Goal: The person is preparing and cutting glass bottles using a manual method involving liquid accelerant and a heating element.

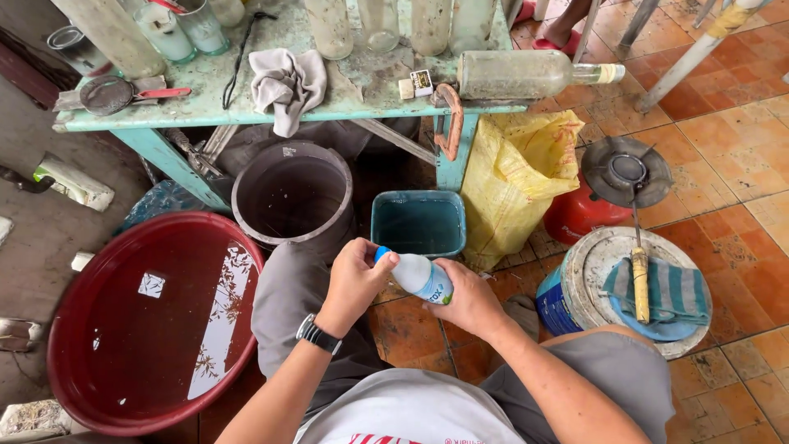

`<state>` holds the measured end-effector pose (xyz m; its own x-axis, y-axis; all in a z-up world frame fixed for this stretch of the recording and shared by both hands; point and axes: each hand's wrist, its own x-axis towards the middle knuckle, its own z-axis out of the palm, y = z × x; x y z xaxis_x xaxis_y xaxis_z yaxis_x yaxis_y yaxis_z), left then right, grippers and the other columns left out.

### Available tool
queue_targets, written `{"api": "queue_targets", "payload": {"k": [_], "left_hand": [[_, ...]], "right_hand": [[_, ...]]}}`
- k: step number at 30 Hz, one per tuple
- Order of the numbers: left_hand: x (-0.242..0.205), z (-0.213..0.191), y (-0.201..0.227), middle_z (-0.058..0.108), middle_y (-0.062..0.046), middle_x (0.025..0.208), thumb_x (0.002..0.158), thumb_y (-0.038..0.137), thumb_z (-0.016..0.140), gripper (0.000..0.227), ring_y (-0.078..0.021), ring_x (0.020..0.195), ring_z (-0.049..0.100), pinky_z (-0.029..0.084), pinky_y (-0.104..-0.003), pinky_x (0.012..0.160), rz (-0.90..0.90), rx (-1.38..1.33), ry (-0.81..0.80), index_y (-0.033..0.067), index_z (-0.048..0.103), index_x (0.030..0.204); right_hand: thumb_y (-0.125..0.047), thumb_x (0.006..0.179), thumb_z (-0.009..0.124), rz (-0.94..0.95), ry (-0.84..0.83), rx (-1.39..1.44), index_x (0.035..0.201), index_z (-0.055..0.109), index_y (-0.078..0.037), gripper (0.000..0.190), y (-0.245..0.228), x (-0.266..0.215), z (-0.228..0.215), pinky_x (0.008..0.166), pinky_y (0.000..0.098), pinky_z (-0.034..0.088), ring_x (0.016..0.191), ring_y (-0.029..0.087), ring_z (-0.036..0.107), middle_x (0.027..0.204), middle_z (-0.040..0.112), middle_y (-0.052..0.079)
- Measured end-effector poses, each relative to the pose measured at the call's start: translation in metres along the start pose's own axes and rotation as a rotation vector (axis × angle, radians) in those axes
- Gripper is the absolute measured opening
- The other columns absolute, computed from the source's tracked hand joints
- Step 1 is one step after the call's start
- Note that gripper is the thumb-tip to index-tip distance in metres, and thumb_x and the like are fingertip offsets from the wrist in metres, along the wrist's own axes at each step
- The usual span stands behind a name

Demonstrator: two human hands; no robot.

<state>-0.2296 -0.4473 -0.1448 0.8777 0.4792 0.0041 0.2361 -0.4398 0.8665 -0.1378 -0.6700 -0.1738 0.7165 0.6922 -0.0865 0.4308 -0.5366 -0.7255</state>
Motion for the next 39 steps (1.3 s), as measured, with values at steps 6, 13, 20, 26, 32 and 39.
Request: {"api": "queue_targets", "payload": {"k": [6,13,20,26,32,39], "left_hand": [[-0.008,-0.007,0.015,0.059,-0.017,0.131,0.100,0.029,0.067,0.041,-0.0408,0.113,0.069,0.060,-0.053,0.085,0.313,-0.094,-0.091,0.0111,0.062,0.136],[-0.001,-0.002,-0.001,0.067,-0.020,0.119,0.097,0.002,0.063,0.030,-0.0460,0.098,0.072,0.065,-0.049,0.075,0.252,0.035,-0.207,0.0034,0.068,0.127],[0.024,0.024,-0.028,0.059,-0.006,0.066,0.109,0.030,0.049,0.029,-0.0290,0.057,0.067,0.055,-0.033,0.045,0.250,0.383,-0.129,0.0108,0.065,0.095],[0.034,0.024,-0.011,0.067,-0.012,0.062,0.107,0.051,0.041,0.054,-0.0330,0.060,0.071,0.057,-0.040,0.051,0.171,0.515,-0.138,0.0094,0.066,0.083],[0.033,0.022,-0.005,0.066,-0.019,0.121,0.101,0.034,0.054,0.037,-0.0419,0.100,0.072,0.063,-0.048,0.080,0.389,0.159,-0.186,0.0088,0.065,0.125],[0.033,0.023,-0.015,0.067,-0.022,0.121,0.097,-0.001,0.065,0.042,-0.0423,0.107,0.071,0.063,-0.045,0.086,0.309,0.035,-0.281,0.0077,0.062,0.138]], "right_hand": [[-0.031,0.069,0.088,-0.006,0.001,-0.039,0.135,0.057,-0.014,0.075,0.012,0.002,0.004,0.101,0.0545,0.052,0.119,0.043,0.065,0.122,0.069,0.016],[-0.033,0.068,0.088,0.038,-0.004,-0.092,0.135,0.057,-0.016,0.076,0.027,0.003,0.014,0.101,0.0548,0.052,0.118,0.043,0.064,0.122,0.068,0.015],[-0.032,0.070,0.085,0.073,0.000,-0.169,0.134,0.056,-0.015,0.072,0.033,0.003,0.018,0.100,0.0550,0.053,0.117,0.042,0.065,0.121,0.068,0.016],[-0.029,0.070,0.085,0.121,-0.007,-0.174,0.135,0.056,-0.012,0.073,0.020,0.004,0.012,0.102,0.0548,0.052,0.118,0.041,0.065,0.121,0.067,0.017],[-0.032,0.070,0.085,0.214,0.003,-0.173,0.140,0.054,-0.013,0.079,0.023,0.008,0.008,0.105,0.0573,0.050,0.124,0.041,0.062,0.127,0.066,0.017],[-0.032,0.072,0.086,0.278,0.010,-0.198,0.141,0.053,-0.012,0.080,0.029,0.007,0.002,0.109,0.0585,0.048,0.128,0.042,0.060,0.131,0.064,0.018]]}}
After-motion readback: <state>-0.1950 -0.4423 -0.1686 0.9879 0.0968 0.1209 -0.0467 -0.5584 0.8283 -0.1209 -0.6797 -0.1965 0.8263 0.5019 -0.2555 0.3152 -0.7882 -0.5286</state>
